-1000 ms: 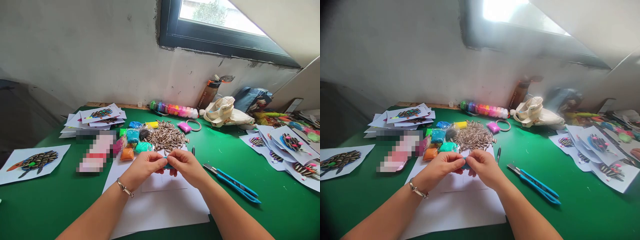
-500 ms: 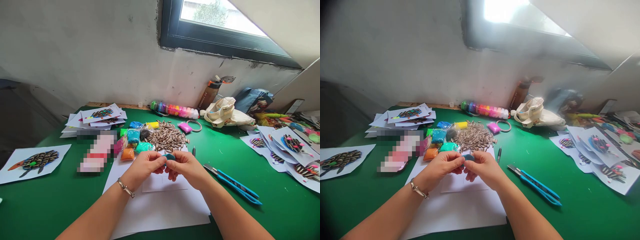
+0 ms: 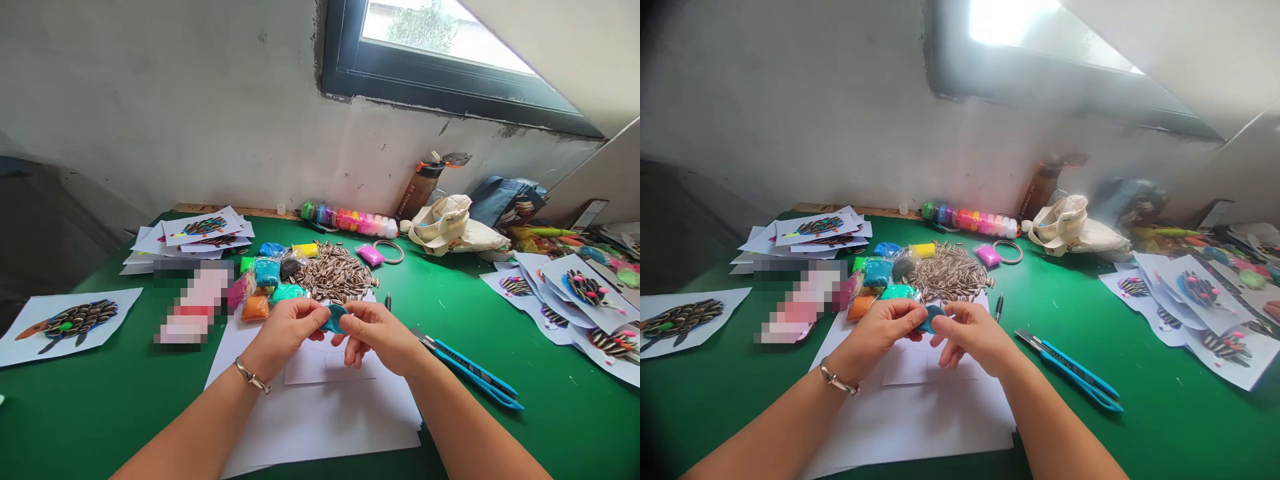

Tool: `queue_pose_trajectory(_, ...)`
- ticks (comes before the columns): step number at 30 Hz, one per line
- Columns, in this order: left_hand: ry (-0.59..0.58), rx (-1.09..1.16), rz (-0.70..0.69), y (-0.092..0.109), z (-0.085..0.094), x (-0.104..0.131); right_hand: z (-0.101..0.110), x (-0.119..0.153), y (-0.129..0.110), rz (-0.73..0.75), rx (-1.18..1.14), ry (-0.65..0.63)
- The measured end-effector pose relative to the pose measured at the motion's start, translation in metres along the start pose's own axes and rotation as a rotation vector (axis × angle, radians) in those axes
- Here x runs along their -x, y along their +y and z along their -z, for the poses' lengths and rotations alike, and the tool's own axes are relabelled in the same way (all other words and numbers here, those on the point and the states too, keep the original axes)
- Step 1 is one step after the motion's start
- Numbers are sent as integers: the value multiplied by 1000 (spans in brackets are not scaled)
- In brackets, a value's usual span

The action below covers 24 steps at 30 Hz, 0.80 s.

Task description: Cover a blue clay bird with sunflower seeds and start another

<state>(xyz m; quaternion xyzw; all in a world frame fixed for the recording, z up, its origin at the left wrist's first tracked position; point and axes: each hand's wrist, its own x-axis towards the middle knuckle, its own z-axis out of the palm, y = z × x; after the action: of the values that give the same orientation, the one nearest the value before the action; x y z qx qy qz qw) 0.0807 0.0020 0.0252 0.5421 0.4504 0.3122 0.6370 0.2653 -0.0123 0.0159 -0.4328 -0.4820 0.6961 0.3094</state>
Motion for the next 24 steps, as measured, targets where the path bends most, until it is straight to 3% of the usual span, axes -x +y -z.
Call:
queue_pose_trajectory(4,-75,14,-6,-4,0,-1,-3,-1,2,79,-14,76)
queue_pose_trajectory(9,-79,-43,-7,-5,-1,0,-5,-2,3,71,-3,88)
queue_pose_trajectory(19,-42,-62,-9,-1,-2,-1,-4,0,2,-13,-51,0)
queue_pose_trajectory(24,-129,10,11,-4,1,-2,-3,1,0,-7,-30,-3)
